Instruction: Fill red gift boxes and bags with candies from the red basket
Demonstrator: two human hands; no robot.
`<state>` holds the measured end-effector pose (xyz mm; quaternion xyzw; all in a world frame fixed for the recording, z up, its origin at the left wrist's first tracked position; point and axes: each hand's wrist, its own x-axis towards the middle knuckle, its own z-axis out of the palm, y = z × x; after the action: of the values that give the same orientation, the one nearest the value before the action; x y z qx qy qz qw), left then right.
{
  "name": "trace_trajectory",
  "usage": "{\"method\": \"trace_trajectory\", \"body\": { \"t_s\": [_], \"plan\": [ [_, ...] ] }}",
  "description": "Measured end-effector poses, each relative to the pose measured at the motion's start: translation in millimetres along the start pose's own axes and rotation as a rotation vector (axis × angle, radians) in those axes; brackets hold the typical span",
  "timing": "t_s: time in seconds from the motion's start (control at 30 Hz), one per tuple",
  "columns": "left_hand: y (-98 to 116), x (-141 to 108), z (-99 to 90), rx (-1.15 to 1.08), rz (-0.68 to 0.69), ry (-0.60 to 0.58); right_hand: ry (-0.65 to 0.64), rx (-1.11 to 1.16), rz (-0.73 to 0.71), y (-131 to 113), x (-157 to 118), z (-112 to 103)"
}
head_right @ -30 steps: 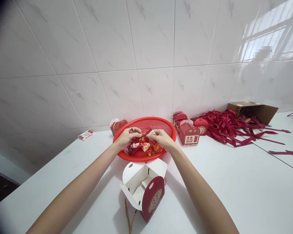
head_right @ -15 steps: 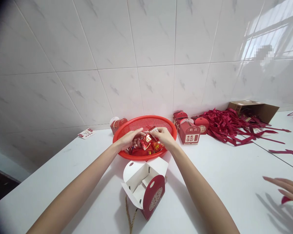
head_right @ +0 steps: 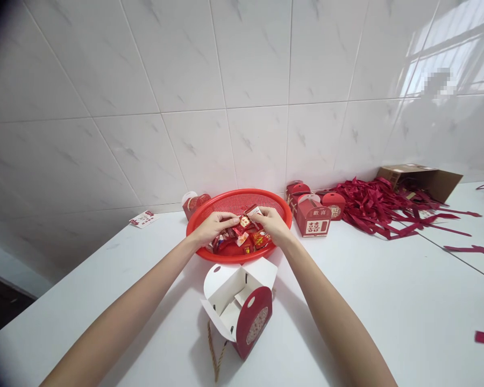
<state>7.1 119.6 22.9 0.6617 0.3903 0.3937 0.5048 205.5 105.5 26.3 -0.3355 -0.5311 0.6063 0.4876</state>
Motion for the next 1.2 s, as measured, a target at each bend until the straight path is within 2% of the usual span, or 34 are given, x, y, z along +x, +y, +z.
{"method": "trace_trajectory", "body": {
  "t_s": [0.2,0.47,0.53,0.63,0.73,0.8,0.83,0.93,1.0,1.03,1.1,1.2],
  "plan": [
    [2,-1,0.0,-0.010,0.033,-0.013,0.031,0.077,0.002,-2,-1,0],
    [1,-2,2.3,-0.078,-0.091,-0.080,0.073,0.081,0.032,-2,1,-1],
    [0,0,1.6,-0.070,-0.120,-0.048,0.086,0.072,0.011,-1,1,-1],
    [-5,4,-1.4,-0.002,-0.152,0.085,0.130,0.073,-0.016,-2,2,-2],
    [-11,6,-3.6,0.219,-0.163,0.140,0.158,0.083,0.028,-4,1,-1],
    [-11,5,-2.4,0.413,-0.142,0.030,0.159,0.082,0.062,-6,0,0],
    [-9,3,-0.7,0.496,-0.132,-0.077,0.165,0.080,0.070,-6,0,1],
    [-3,-2,6.8,0.639,-0.089,-0.496,0.192,0.069,0.075,-6,0,2],
    [0,-3,11.9,0.677,-0.035,-0.679,0.196,0.055,0.076,-5,0,2],
    [1,-3,13.8,0.700,-0.008,-0.722,0.194,0.050,0.073,-4,0,1],
    [0,-2,16.2,0.774,0.021,-0.732,0.188,0.044,0.064,-4,0,1],
    [-1,-4,17.7,0.930,-0.052,-0.696,0.180,0.037,0.060,-4,2,1]
  ]
}}
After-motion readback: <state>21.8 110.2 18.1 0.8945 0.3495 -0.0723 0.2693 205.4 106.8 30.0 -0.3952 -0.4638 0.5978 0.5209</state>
